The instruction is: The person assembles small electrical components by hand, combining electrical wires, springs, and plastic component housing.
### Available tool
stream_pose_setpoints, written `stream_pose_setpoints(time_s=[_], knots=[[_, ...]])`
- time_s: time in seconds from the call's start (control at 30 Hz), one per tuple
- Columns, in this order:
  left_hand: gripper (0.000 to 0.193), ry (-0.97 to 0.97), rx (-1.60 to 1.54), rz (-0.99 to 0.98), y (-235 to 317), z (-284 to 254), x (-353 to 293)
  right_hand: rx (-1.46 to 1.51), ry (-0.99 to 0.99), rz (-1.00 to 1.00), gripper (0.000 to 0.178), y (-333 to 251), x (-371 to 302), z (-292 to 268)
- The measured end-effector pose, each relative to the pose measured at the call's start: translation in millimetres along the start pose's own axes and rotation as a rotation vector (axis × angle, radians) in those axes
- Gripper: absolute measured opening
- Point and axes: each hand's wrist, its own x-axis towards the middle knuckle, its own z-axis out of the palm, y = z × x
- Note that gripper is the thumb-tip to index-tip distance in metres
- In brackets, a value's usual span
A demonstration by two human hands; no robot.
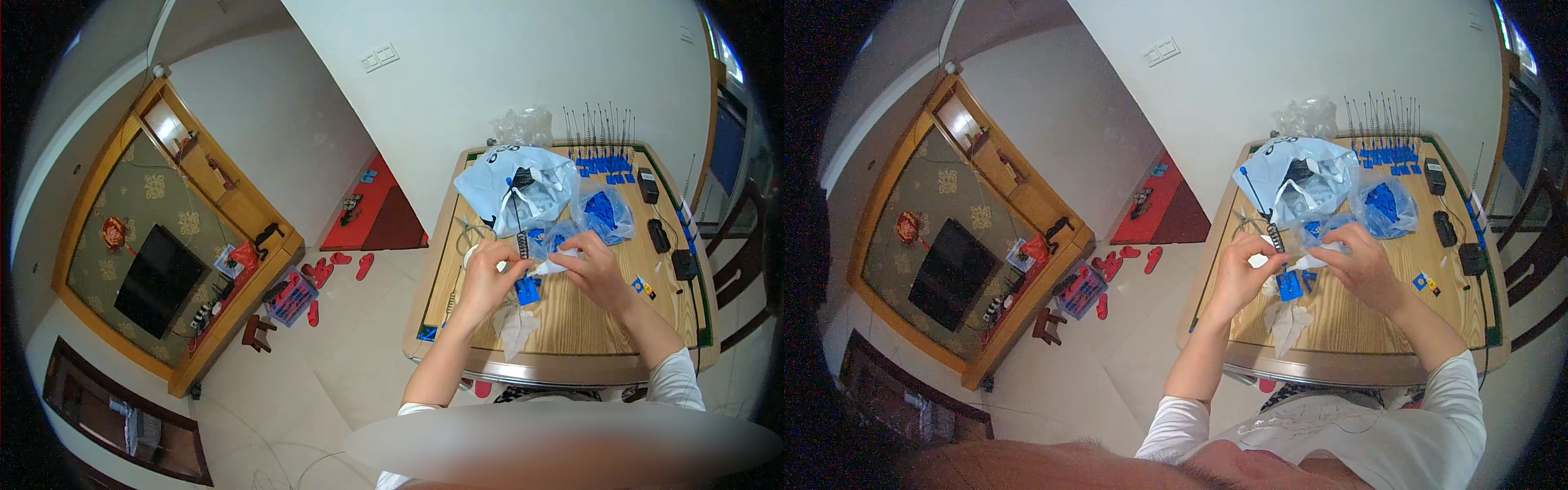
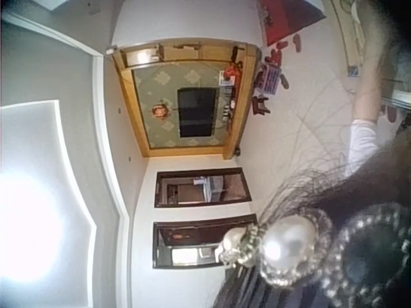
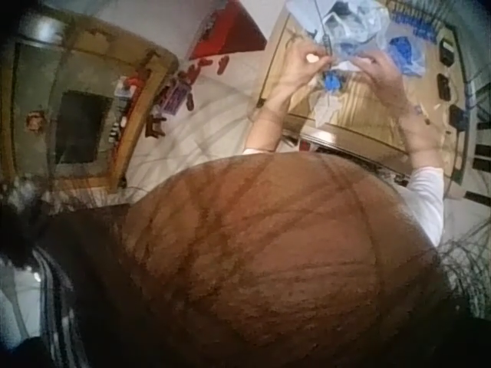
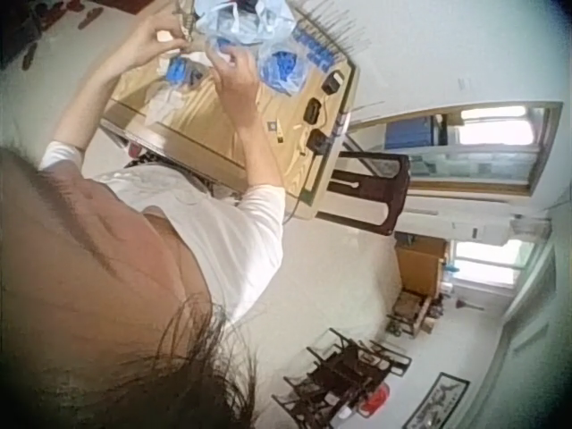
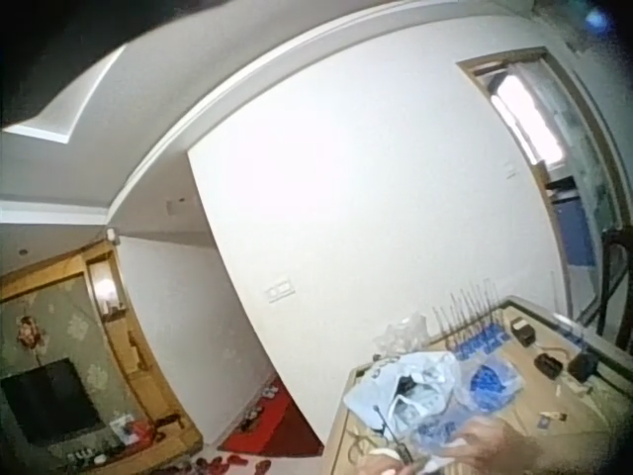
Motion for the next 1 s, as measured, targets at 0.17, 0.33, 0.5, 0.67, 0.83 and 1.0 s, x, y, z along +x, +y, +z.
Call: stream_pose_setpoints(time_s=[0.17, 0.33, 0.5, 0.67, 0.83, 1.0], knots=[[0.016, -0.005, -0.022, -0.014, -1.2, 1.1, -0.8, -0.002, 0.008, 0.017, 0.04, -0.3, -0.9, -1.0], [0.016, -0.009, -0.035, 0.004, -2.0, 1.2, -0.3, 0.001, 0.02, 0.025, 0.039, 0.5, -0.7, -0.6], [0.016, -0.019, -0.052, 0.013, -3.5, 1.8, -0.5, -0.01, 0.014, 0.033, 0.039, -0.1, -0.5, -0.1], [0.016, 0.017, -0.052, -0.014, -3.0, 2.7, -0.5, 0.0, 0.017, 0.021, 0.039, 0.4, -2.1, 0.0], [0.016, 0.018, -0.019, -0.026, -3.3, 4.8, -0.7, 0.02, 0.019, 0.024, 0.041, 3.3, -5.7, 3.5], [0.018, 0.025, -0.01, -0.039, 0.2, 5.2, -1.1, 0.019, 0.014, 0.003, 0.042, 0.6, -4.0, 1.0]])
